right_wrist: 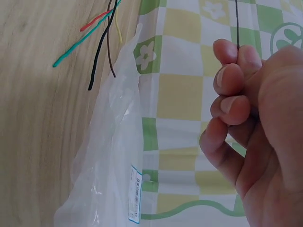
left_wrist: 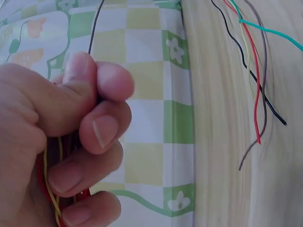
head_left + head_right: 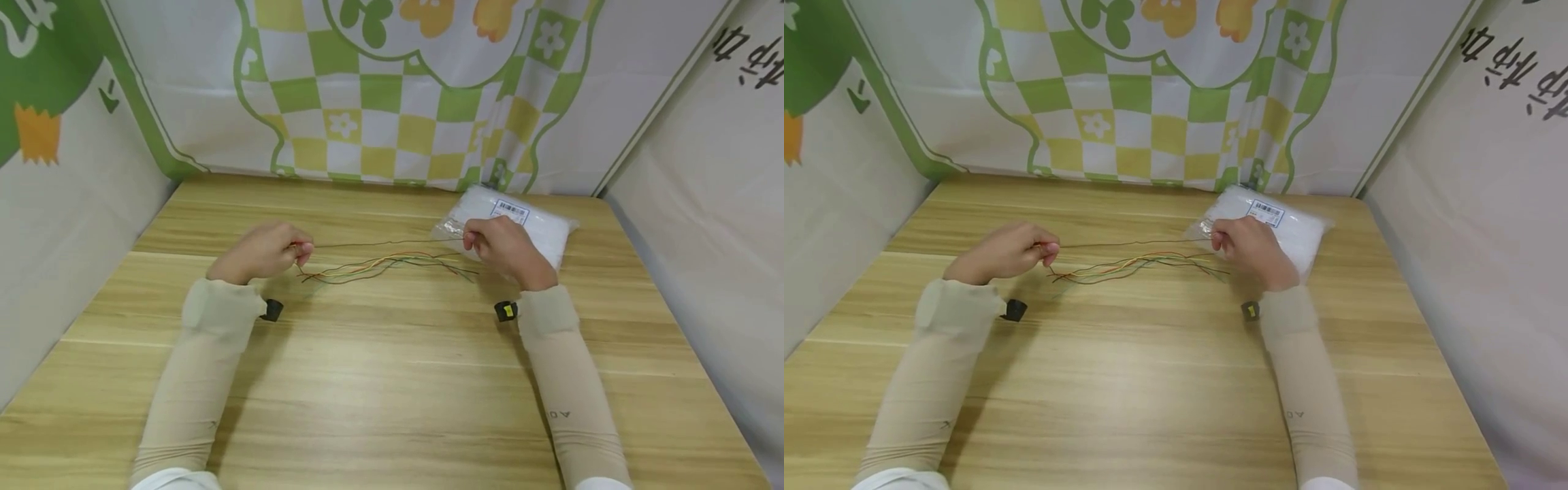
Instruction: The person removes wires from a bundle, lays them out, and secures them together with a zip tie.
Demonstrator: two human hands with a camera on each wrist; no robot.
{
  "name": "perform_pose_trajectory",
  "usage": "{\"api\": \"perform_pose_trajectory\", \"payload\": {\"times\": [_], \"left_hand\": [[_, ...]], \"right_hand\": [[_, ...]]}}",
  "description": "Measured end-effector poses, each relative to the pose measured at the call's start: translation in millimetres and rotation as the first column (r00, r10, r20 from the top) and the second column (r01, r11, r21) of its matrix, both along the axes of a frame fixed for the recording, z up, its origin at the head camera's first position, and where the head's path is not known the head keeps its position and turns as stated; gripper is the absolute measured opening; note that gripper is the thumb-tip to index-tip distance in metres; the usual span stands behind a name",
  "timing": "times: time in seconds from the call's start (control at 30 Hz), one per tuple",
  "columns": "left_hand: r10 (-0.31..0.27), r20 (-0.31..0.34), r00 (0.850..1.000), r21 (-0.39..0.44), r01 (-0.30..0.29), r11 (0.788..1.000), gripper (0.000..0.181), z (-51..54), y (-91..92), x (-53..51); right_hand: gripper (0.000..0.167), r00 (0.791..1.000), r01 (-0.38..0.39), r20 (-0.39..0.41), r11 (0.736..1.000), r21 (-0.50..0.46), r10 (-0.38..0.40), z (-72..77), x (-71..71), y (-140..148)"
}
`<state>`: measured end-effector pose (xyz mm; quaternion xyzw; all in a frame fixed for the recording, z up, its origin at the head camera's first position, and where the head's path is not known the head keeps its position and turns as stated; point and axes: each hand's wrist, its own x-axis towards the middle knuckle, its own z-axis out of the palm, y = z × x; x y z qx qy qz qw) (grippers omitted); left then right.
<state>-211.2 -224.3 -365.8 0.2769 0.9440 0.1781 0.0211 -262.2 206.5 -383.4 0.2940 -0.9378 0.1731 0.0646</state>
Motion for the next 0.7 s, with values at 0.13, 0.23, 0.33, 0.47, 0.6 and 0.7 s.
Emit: {"api": "perform_pose_trajectory", "payload": {"times": [0.13,0.23,0.33,0.47,0.6,0.7], "left_hand": [[-0.031,-0.031,0.999,0.018,0.031,0.999,0.041,1.2,-0.3,1.1],[-0.046,-0.036,0.998,0.024,0.047,0.999,0.041,0.2,-0.6,0.4],[-0.050,-0.021,0.999,0.017,0.050,0.999,0.041,-1.8,-1.1,-1.0],[-0.030,0.050,0.998,-0.003,0.030,1.000,0.041,-2.8,-1.8,-2.0],[0.008,0.139,0.990,-0.029,-0.004,1.000,0.040,-2.7,-0.8,-1.3],[0.024,0.197,0.980,-0.028,-0.019,0.999,0.037,-2.3,1.6,-0.2]], "right_hand": [[0.031,1.000,0.022,0.013,1.000,-0.001,-0.022,-0.8,-1.0,1],[0.032,0.999,0.024,0.023,1.000,-0.002,-0.024,-2.0,-2.4,3],[0.032,0.999,0.021,0.025,1.000,-0.008,-0.021,-3.8,-4.1,3],[0.031,0.999,0.012,0.032,1.000,-0.025,-0.012,-6.8,-5.7,3],[0.030,0.999,0.008,0.053,0.999,-0.033,-0.006,-10.1,-5.5,2],[0.027,0.996,0.011,0.084,1.000,-0.018,-0.010,-10.9,-3.5,-2]]}}
